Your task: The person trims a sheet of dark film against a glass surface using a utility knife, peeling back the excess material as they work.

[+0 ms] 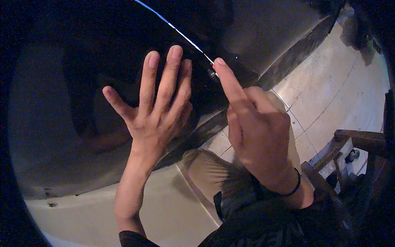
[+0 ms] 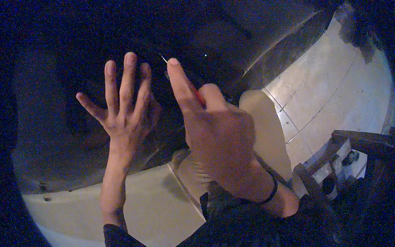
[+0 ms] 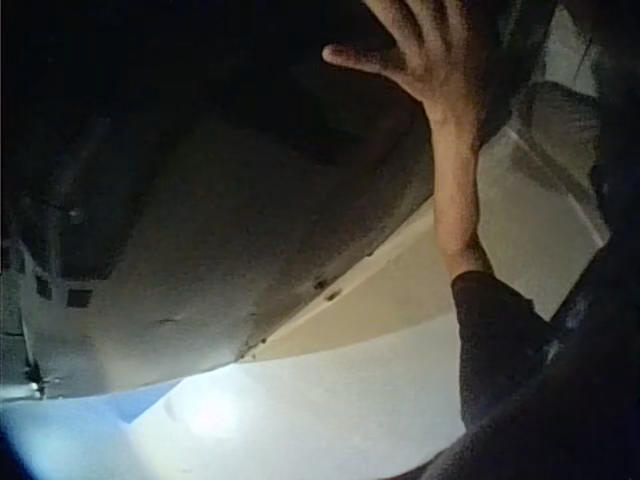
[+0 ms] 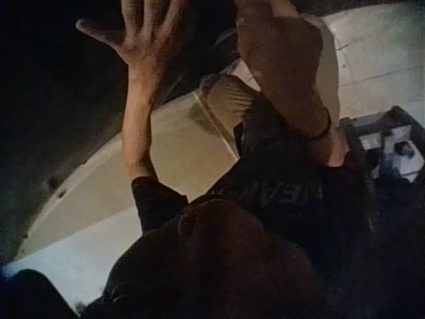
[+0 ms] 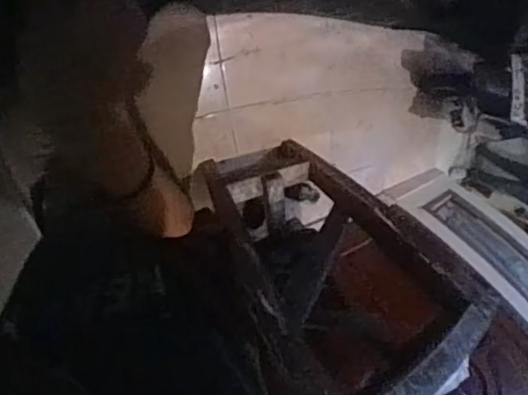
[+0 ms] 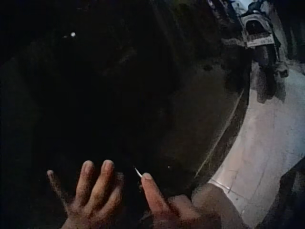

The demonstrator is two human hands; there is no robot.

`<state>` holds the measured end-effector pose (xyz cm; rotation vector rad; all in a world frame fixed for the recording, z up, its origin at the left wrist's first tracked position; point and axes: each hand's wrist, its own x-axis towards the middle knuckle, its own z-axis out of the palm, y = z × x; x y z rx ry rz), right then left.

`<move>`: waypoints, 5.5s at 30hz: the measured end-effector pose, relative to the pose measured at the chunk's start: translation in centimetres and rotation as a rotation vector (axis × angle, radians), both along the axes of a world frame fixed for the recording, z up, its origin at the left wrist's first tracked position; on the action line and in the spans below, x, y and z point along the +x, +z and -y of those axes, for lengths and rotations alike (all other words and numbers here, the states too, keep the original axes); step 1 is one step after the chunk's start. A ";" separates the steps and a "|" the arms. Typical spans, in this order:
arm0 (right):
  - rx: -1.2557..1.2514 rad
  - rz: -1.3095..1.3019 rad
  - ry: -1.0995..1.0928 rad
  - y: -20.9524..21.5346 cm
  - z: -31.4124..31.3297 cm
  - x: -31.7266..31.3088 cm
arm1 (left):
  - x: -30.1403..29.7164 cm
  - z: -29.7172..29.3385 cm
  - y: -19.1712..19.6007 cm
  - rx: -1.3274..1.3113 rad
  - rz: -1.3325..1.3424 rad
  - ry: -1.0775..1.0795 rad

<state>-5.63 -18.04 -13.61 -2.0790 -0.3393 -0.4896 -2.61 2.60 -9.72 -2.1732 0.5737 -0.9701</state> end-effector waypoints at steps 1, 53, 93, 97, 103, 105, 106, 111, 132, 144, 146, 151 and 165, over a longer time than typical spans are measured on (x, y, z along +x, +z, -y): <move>-0.009 0.003 -0.006 -0.1 0.2 -0.1 | 0.0 0.1 0.0 -0.009 -0.004 -0.006; 0.027 -0.007 0.003 1.2 0.6 -0.4 | 0.4 0.6 -2.3 -0.003 0.011 -0.073; -0.157 -0.058 -0.053 -0.2 -0.4 0.1 | 0.2 -0.4 -2.9 0.057 -0.017 -0.080; -0.114 0.007 -0.021 -0.8 1.1 -1.2 | -0.1 0.1 -2.5 0.052 -0.034 -0.023; -0.116 0.039 0.005 -1.1 2.0 -1.5 | 0.0 0.3 -2.4 0.062 -0.031 -0.032; -0.131 0.017 0.004 -1.6 2.4 -2.0 | 0.0 0.2 -2.5 0.061 -0.022 -0.037; -0.137 -0.001 0.000 -2.5 2.8 -2.8 | 0.0 0.2 -2.6 0.063 -0.017 -0.035; 0.064 0.015 0.026 -2.4 3.2 -2.0 | 0.3 0.1 -2.8 0.046 -0.002 -0.068; -0.004 0.120 -0.118 -1.5 0.0 -0.8 | -0.2 0.1 -2.3 0.056 -0.053 -0.066; 0.551 -0.327 0.098 -3.2 2.3 -1.0 | -0.8 0.1 0.6 0.184 -0.056 -0.009; 0.722 -0.433 0.123 -3.6 2.0 -0.4 | -0.6 1.4 3.6 0.199 -0.071 -0.007; 0.889 -0.041 0.036 -5.4 -3.1 3.4 | 0.2 2.7 9.1 0.347 -0.185 -0.037; 0.950 -0.097 0.054 -4.8 -4.7 4.4 | 2.5 6.7 12.1 0.277 -0.447 -0.169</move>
